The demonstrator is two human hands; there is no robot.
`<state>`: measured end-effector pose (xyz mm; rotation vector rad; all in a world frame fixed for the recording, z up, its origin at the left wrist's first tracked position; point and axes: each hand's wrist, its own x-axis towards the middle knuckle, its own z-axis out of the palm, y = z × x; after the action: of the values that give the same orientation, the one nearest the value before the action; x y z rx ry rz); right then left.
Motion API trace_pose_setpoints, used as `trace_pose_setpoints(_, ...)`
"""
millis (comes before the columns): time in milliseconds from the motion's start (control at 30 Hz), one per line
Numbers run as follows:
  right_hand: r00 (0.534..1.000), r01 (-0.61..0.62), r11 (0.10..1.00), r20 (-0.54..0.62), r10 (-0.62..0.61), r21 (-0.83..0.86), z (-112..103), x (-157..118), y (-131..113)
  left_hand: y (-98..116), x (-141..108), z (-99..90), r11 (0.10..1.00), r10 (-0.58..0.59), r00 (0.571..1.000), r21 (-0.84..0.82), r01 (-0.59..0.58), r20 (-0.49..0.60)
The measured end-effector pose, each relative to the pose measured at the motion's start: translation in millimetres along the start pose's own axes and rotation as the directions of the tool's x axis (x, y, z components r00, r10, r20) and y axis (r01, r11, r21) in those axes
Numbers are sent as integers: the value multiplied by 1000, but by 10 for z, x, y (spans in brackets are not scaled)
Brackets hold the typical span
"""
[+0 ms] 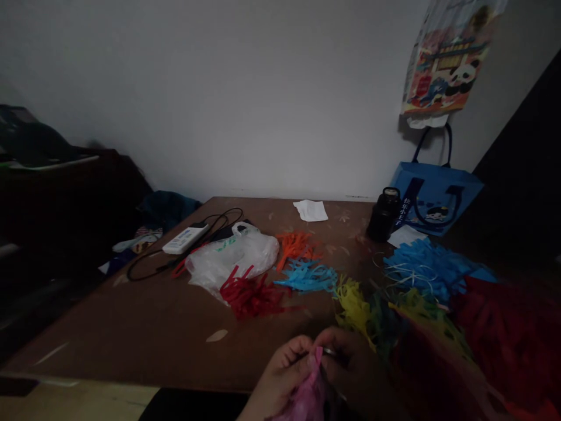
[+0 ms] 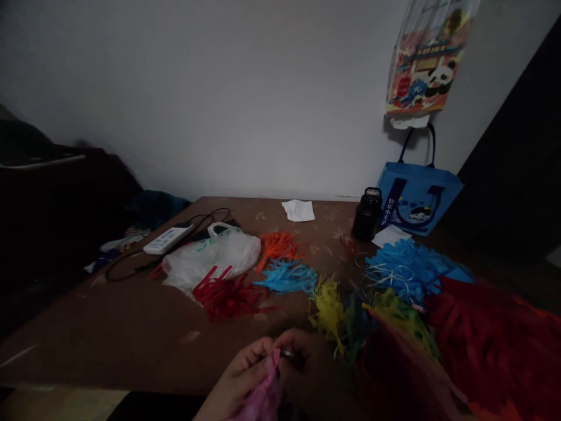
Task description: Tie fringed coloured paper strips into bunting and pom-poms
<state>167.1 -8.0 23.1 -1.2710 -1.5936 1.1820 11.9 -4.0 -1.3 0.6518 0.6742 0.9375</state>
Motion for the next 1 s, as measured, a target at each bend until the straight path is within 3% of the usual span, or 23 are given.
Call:
trace_pose_setpoints(367, 993, -87, 988, 89, 76, 124, -14, -16, 84, 4, -16, 4, 1000, -24, 1000, 16, 24, -20)
trace_pose_setpoints(600, 998, -55, 997, 38, 57, -53, 4, -7, -6, -80, -12, -25, 999, -49, 998, 2, 50, -37)
trace_pose_setpoints(733, 999, -41, 997, -4, 40, -65, 79, -17, 13, -105, -62, -46, 965, 139, 986, 236, -114, -91)
trace_pose_setpoints(800, 999, -30, 997, -30, 28, -77, 112, -22, 33, -98, -117, -51, 898, 285, 951, 379, -222, -118)
trace_pose_setpoints(867, 997, -31, 993, -74, 23, -111, 118, -15, 54, -81, -177, -71, 765, 463, 882, 541, -350, -83)
trace_pose_setpoints(933, 991, -43, 991, -133, 26, -126, 90, 6, 82, -52, -230, -127, 539, 608, 786, 670, -510, 109)
trace_pose_setpoints(1000, 983, -48, 990, -183, 24, -132, 38, 33, 113, -5, -270, -228, 318, 577, 715, 698, -641, 394)
